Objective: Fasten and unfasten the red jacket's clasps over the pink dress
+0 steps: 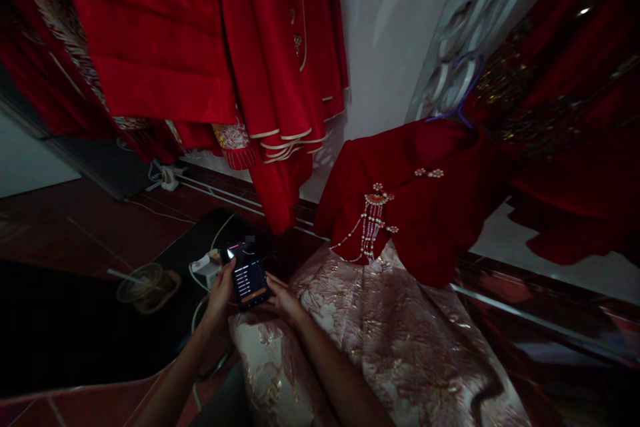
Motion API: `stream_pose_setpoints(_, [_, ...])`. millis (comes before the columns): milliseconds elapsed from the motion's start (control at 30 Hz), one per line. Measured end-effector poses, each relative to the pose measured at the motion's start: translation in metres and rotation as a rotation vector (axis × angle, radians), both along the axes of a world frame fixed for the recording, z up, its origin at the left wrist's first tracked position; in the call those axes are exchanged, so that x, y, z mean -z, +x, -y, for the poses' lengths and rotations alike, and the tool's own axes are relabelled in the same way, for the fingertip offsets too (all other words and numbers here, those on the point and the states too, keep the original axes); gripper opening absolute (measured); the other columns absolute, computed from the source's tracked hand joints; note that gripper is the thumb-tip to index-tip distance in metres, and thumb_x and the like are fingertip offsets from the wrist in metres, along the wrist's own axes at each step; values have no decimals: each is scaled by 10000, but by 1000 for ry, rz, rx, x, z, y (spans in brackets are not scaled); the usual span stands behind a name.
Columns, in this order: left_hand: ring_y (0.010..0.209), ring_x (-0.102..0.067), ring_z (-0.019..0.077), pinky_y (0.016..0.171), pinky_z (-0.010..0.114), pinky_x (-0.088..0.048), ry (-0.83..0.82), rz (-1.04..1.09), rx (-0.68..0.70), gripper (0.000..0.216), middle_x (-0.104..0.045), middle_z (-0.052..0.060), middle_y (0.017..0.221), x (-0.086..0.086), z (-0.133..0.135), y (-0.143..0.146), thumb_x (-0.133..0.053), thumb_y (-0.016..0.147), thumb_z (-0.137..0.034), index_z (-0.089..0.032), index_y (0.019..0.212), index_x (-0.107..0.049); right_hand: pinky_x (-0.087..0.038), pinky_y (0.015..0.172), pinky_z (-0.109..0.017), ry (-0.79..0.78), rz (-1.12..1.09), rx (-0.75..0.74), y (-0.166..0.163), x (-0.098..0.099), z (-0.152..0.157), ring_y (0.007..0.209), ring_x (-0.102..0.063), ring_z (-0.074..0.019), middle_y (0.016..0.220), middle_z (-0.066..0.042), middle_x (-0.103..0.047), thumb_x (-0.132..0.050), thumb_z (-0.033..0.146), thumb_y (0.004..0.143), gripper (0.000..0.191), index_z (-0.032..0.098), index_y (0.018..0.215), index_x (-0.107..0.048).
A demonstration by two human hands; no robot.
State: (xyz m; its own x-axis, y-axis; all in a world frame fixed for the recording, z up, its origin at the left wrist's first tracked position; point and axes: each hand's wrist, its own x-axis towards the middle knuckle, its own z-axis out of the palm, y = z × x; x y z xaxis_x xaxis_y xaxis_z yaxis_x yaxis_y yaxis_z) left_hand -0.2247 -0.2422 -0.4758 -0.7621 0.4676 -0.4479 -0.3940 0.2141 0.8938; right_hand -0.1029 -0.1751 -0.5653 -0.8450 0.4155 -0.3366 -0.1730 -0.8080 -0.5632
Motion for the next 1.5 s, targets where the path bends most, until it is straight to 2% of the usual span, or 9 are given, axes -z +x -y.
stream_pose_setpoints(167, [664, -674, 219, 585, 302, -511, 39, 158, 35, 456, -706, 89, 765, -9, -3, 5, -480, 835, -513, -141, 1054, -626, -540, 759, -348, -11, 45, 16, -1, -1, -1, 870, -670, -180, 1219, -91, -606, -648, 457, 778, 569, 230, 1286, -527])
stream_pose_setpoints(400, [697, -676, 193, 631, 293, -518, 108, 219, 93, 376, -715, 77, 812, -17, -3, 9, -452, 867, -441, -155, 1033, -632, -540, 766, -335, -46, 32, 29, -1, 4, -3, 878, -670, -165, 1213, -73, -615, -637, 451, 785, 551, 245, 1283, -521])
stream_pose_setpoints(500, [689, -669, 172, 625, 274, -510, 94, 223, 100, 341, -714, 65, 844, -15, -2, 6, -433, 879, -412, -170, 1028, -623, -539, 767, -318, -57, -16, 31, 0, 3, -3, 905, -668, -164, 1235, -70, -605, -626, 443, 797, 536, 247, 1284, -517])
stream_pose_setpoints(600, [702, -664, 142, 643, 240, -505, 134, 208, 108, 266, -706, 37, 853, -3, 2, -3, -485, 860, -317, -181, 1061, -593, -543, 736, -300, -63, -17, 38, 0, 3, -3, 879, -672, -154, 1229, -69, -609, -610, 432, 813, 515, 246, 1283, -517])
stream_pose_setpoints(700, [719, -662, 120, 653, 213, -500, 150, 163, 98, 436, -697, 8, 878, 13, 7, -11, -585, 788, -210, -215, 1215, -501, -541, 717, -288, -69, 2, 41, 0, 2, -3, 839, -674, -142, 1207, -72, -622, -615, 421, 811, 520, 243, 1288, -513])
stream_pose_setpoints(800, [742, -670, 140, 616, 216, -496, 118, 139, 134, 627, -694, 27, 920, 22, 9, -14, -631, 755, -218, -232, 1337, -397, -539, 745, -312, -77, -13, 46, 0, 1, -3, 864, -673, -158, 1222, -74, -614, -641, 426, 788, 549, 237, 1287, -511])
stream_pose_setpoints(933, [762, -674, 178, 612, 238, -498, 125, 108, 254, 772, -696, 53, 984, 14, 13, -9, -687, 698, -213, -247, 1389, -345, -537, 747, -314, -82, -14, 59, 1, -2, -3, 875, -671, -165, 1215, -66, -618, -649, 434, 778, 538, 240, 1265, -529])
stream_pose_setpoints(1133, [915, -659, 240, 722, 299, -519, 133, 142, 629, 936, -647, 94, 1161, -2, 27, -9, -742, 615, -103, -262, 1420, -292, -528, 723, -270, -103, -15, 85, 1, -3, -3, 850, -668, -142, 1151, -38, -651, -637, 418, 790, 465, 259, 1219, -557])
stream_pose_setpoints(1500, [991, -638, 256, 815, 332, -512, 184, 79, 652, 953, -652, 106, 1153, 1, 26, -8, -750, 613, -85, -252, 1428, -284, -521, 717, -267, -98, -21, 75, 1, -1, -4, 844, -667, -139, 1195, -52, -629, -643, 423, 789, 508, 257, 1258, -539])
